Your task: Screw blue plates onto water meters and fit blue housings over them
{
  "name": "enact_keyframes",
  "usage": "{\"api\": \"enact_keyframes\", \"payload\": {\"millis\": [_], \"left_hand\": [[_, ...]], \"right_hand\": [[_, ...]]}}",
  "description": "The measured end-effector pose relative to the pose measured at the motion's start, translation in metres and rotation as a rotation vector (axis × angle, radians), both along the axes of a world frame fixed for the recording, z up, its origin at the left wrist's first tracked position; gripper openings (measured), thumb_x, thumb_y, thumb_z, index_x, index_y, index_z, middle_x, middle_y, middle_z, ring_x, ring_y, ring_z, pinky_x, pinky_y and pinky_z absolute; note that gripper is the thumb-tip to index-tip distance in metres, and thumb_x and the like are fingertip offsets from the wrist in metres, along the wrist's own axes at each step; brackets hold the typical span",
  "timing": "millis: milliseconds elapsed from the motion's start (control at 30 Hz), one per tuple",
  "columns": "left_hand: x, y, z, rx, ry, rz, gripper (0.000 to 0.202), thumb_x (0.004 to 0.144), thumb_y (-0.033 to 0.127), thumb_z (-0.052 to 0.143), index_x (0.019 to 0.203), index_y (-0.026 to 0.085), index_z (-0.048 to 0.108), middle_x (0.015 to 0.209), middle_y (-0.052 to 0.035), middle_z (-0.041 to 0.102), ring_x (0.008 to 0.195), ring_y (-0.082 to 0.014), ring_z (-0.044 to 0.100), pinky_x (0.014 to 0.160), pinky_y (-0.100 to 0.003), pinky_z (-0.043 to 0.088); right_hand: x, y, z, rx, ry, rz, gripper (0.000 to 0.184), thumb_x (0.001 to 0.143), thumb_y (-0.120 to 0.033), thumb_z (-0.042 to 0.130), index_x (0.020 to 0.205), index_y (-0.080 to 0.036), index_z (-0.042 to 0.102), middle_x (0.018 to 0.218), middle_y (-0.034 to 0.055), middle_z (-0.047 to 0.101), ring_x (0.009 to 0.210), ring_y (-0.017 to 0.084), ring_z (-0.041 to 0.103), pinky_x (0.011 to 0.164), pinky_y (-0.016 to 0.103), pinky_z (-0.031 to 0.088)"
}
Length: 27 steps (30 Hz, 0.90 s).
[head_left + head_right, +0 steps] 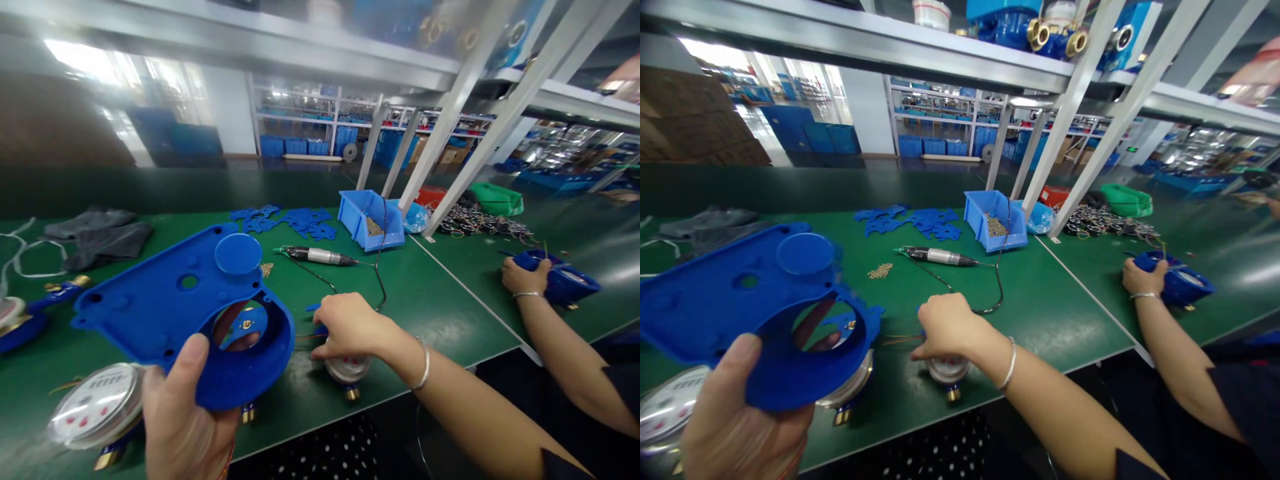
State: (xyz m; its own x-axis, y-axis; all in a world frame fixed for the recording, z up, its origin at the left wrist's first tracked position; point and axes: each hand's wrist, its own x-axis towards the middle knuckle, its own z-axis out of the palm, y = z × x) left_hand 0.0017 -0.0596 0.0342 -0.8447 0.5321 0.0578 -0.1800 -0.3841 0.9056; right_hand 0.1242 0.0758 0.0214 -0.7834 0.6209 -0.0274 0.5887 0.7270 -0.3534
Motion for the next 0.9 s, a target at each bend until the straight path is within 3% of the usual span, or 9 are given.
{"api": "enact_keyframes", "payload": {"millis": [100, 200, 333, 400, 600, 767, 900], "left_hand": [[0.000, 0.003, 0.001, 0.030, -0.168, -0.024, 0.043, 0.073, 0.044, 0.070, 0.109, 0.022, 0.065, 0.086, -0.0035, 0.070, 0.064, -0.0198, 0.065, 0.068, -0.035, 0.061], [0.003, 0.011, 0.000, 0.044, -0.262, -0.094, 0.041, 0.076, 0.045, 0.067, 0.108, 0.020, 0.065, 0.093, -0.0047, 0.069, 0.073, -0.0210, 0.067, 0.065, -0.033, 0.060], [0.008, 0.019, -0.003, 0.109, -0.328, -0.182, 0.043, 0.074, 0.042, 0.070, 0.111, 0.023, 0.063, 0.113, -0.0057, 0.064, 0.102, -0.0274, 0.062, 0.077, -0.037, 0.058], [0.011, 0.023, -0.006, 0.138, -0.314, -0.188, 0.041, 0.073, 0.042, 0.072, 0.109, 0.023, 0.063, 0.116, -0.0051, 0.062, 0.107, -0.0269, 0.059, 0.085, -0.038, 0.055], [0.015, 0.043, -0.025, 0.105, -0.094, -0.191, 0.042, 0.064, 0.040, 0.082, 0.096, 0.021, 0.062, 0.107, -0.0044, 0.063, 0.097, -0.0223, 0.060, 0.087, -0.036, 0.050], [0.012, 0.053, -0.036, 0.087, 0.087, -0.098, 0.041, 0.066, 0.038, 0.082, 0.096, 0.022, 0.059, 0.099, -0.0027, 0.061, 0.097, -0.0216, 0.058, 0.090, -0.037, 0.047], [0.004, 0.053, -0.033, 0.033, 0.164, -0.116, 0.044, 0.066, 0.040, 0.082, 0.098, 0.019, 0.059, 0.100, -0.0050, 0.062, 0.097, -0.0244, 0.059, 0.091, -0.043, 0.048]], "right_hand": [[-0.023, -0.001, -0.004, -0.068, -0.005, 0.015, 0.035, 0.034, -0.008, 0.086, 0.039, -0.015, 0.052, 0.052, 0.0055, 0.059, 0.060, 0.022, 0.061, 0.058, 0.027, 0.040], [-0.021, 0.005, -0.004, -0.165, 0.123, 0.024, 0.029, 0.043, 0.004, 0.073, 0.038, -0.016, 0.052, 0.046, 0.0003, 0.055, 0.051, 0.014, 0.055, 0.053, 0.023, 0.034], [0.014, 0.017, -0.013, -0.422, 0.351, 0.002, 0.008, 0.070, -0.018, 0.066, 0.063, -0.016, 0.069, 0.058, 0.0009, 0.064, 0.053, 0.011, 0.055, 0.052, 0.020, 0.037], [0.029, 0.018, -0.022, -0.569, 0.475, -0.047, 0.023, 0.078, -0.032, 0.060, 0.077, -0.012, 0.071, 0.071, 0.0054, 0.069, 0.060, 0.013, 0.060, 0.056, 0.021, 0.045], [0.030, 0.009, -0.041, -0.822, 0.744, -0.165, 0.038, 0.070, -0.047, 0.068, 0.082, -0.010, 0.071, 0.074, 0.0078, 0.070, 0.063, 0.013, 0.063, 0.060, 0.024, 0.050], [0.027, 0.006, -0.042, -0.815, 0.826, -0.157, 0.036, 0.073, -0.043, 0.068, 0.086, -0.010, 0.074, 0.074, 0.0064, 0.071, 0.056, 0.009, 0.055, 0.056, 0.020, 0.043], [0.029, -0.001, -0.037, -0.564, 0.761, -0.104, 0.027, 0.083, -0.035, 0.059, 0.087, -0.014, 0.075, 0.077, 0.0042, 0.072, 0.065, 0.012, 0.060, 0.059, 0.021, 0.042]]}}
